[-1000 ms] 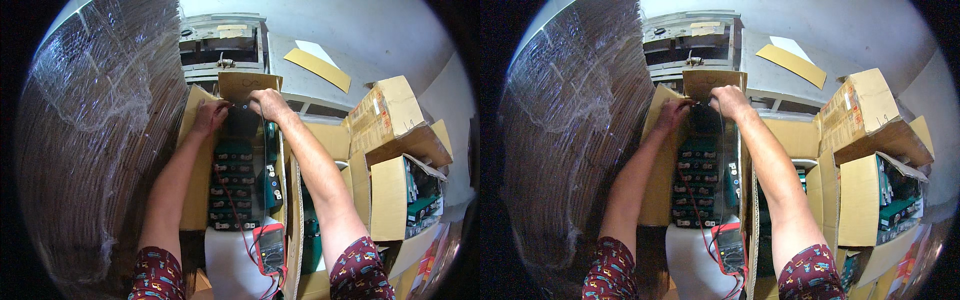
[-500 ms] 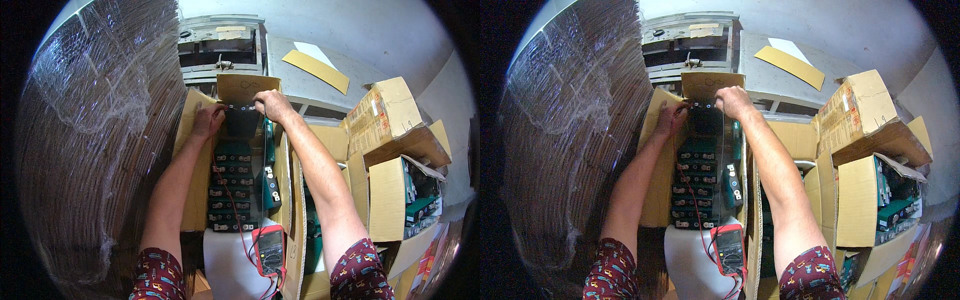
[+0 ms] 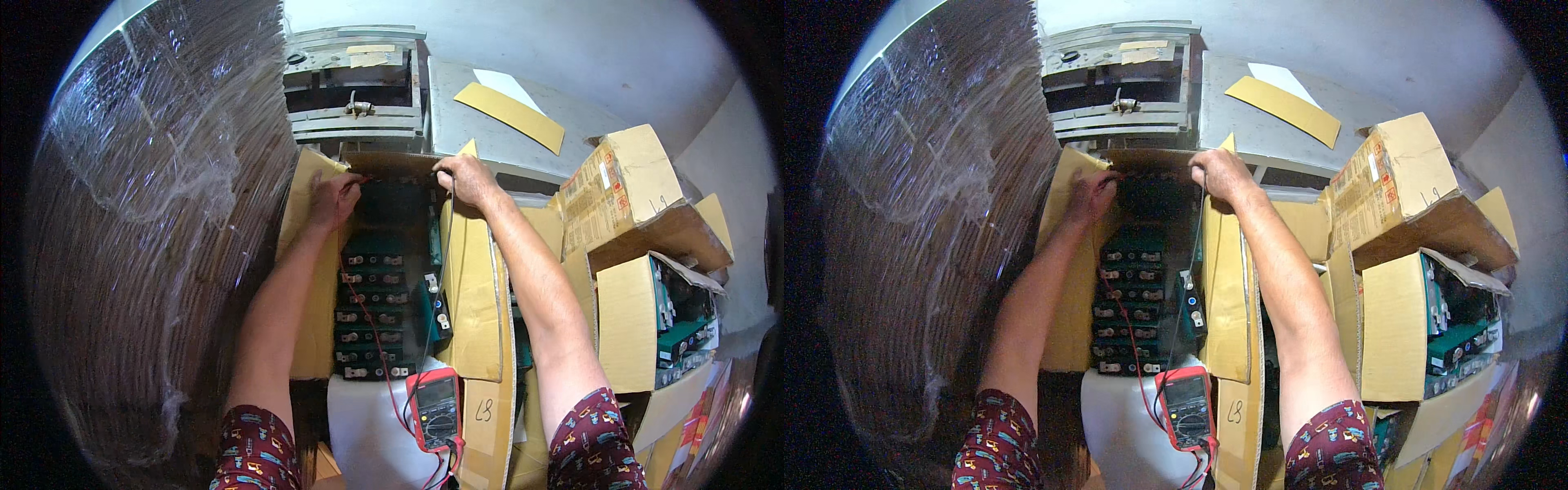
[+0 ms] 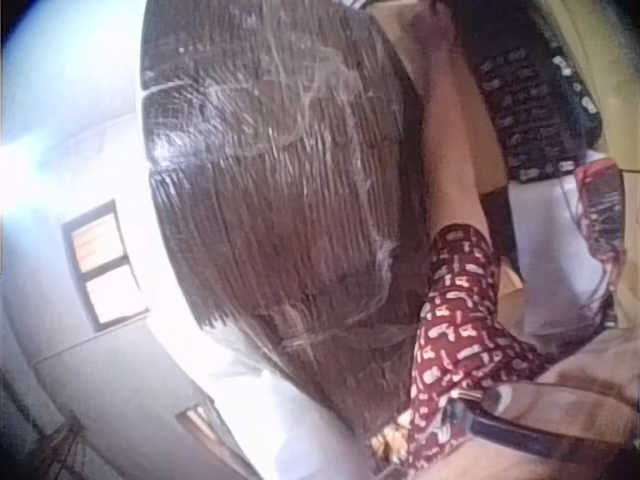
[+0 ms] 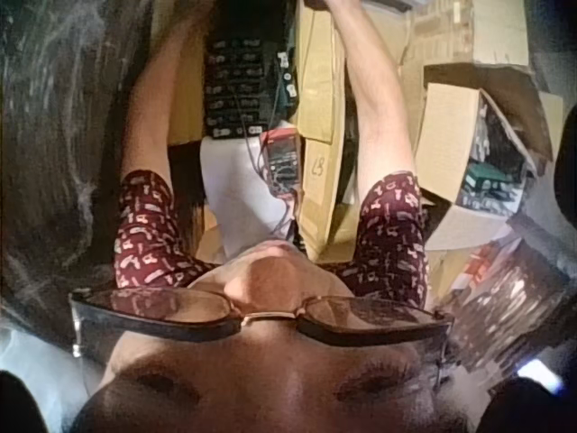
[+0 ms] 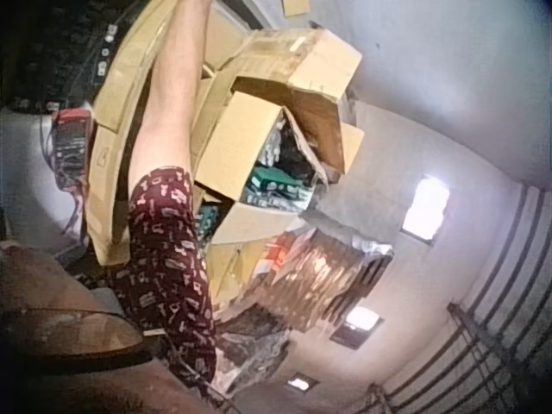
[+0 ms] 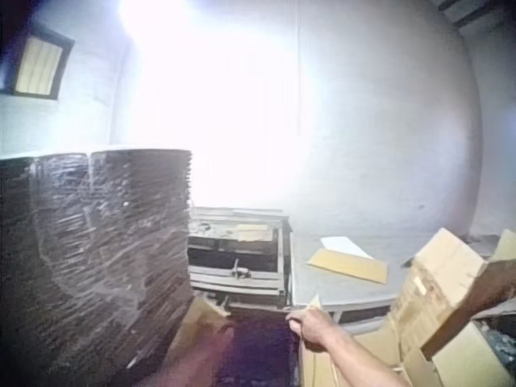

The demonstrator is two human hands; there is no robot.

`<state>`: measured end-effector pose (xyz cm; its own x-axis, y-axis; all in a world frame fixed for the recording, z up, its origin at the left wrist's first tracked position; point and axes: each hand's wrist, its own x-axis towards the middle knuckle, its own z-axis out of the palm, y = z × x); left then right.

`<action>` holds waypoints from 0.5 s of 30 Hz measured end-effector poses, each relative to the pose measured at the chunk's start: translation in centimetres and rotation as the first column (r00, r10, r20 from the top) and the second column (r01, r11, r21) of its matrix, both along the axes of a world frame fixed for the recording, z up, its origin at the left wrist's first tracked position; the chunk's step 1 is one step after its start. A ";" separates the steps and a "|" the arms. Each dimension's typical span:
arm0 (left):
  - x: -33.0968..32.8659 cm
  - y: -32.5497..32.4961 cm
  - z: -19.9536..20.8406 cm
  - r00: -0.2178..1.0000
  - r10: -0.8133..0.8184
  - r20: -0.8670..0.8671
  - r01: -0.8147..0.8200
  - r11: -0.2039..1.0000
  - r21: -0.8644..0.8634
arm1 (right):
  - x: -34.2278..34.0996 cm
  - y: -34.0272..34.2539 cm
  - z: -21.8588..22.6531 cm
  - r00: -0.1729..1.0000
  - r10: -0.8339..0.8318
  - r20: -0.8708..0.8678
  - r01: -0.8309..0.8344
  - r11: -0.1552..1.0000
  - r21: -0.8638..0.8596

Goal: The person uses a multimeter to test electronic modules taken from cardboard boxes. They connect the multimeter probes to terminals on each module, observe the readings, and place the tested modules into a separate box. The person repeats this process for several modules.

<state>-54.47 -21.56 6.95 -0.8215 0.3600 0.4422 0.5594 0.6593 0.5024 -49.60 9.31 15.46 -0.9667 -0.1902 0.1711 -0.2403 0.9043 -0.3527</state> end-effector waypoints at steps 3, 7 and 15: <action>-0.1 0.5 0.4 1.000 -0.021 0.007 0.021 0.999 -0.025 | -0.7 -0.3 -0.3 1.000 0.009 -0.023 -0.010 0.999 -0.042; 0.1 0.1 0.5 0.998 -0.014 0.061 0.017 0.999 -0.047 | -0.7 -1.3 0.6 0.998 -0.003 0.070 -0.005 0.994 0.109; -0.6 -0.1 -0.3 0.998 -0.008 0.067 0.011 0.999 -0.050 | -0.3 -0.4 0.1 0.999 0.020 0.036 -0.022 0.998 0.053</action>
